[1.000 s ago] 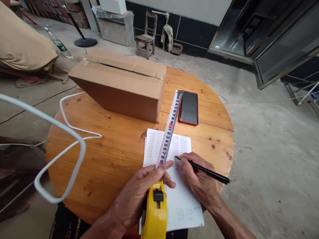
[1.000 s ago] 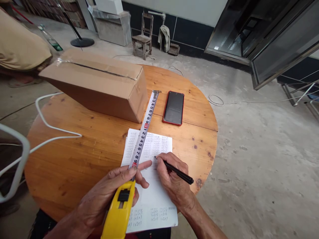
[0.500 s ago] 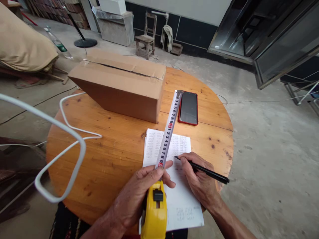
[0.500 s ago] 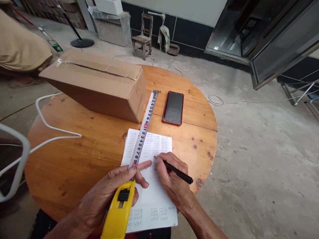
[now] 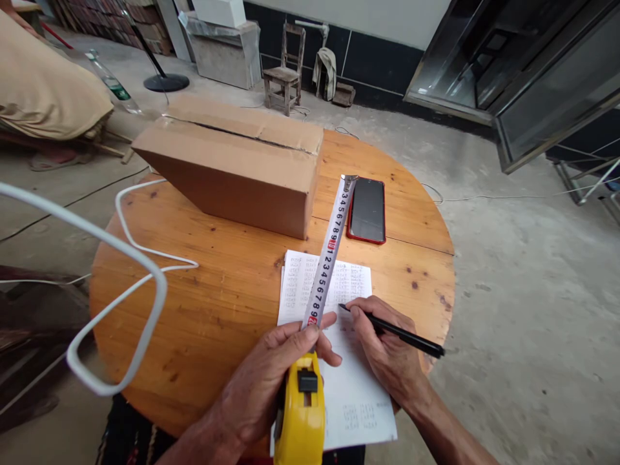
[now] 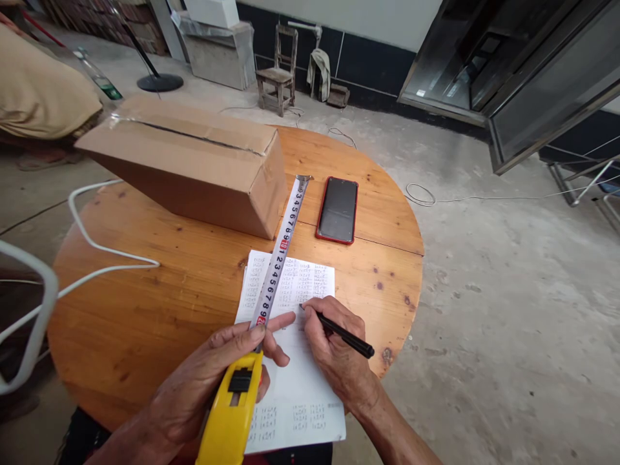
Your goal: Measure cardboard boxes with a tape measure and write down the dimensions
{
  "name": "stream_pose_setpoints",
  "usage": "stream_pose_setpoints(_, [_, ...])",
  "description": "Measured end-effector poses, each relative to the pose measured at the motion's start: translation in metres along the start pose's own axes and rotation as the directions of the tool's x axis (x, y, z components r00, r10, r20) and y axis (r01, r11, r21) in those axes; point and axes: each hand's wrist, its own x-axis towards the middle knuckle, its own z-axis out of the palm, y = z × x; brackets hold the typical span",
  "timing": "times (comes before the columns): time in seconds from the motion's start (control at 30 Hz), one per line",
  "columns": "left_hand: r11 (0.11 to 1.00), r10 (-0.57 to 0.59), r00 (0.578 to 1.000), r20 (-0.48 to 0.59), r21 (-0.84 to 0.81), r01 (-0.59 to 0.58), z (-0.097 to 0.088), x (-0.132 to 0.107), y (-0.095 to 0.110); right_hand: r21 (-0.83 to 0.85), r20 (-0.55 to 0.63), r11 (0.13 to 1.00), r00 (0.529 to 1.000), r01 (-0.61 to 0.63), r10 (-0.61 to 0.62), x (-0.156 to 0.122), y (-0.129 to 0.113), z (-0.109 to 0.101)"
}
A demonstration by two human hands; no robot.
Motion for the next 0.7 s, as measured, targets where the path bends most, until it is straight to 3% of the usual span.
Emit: stream_pose_setpoints(0.7, [1.000, -0.006, 1.000, -0.005, 0.007, 0.006, -0.0006, -0.0015, -0.0001, -0.055, 0.021, 0.998, 0.999, 0.030, -0.029, 0.0003, -0.0027, -0.0022])
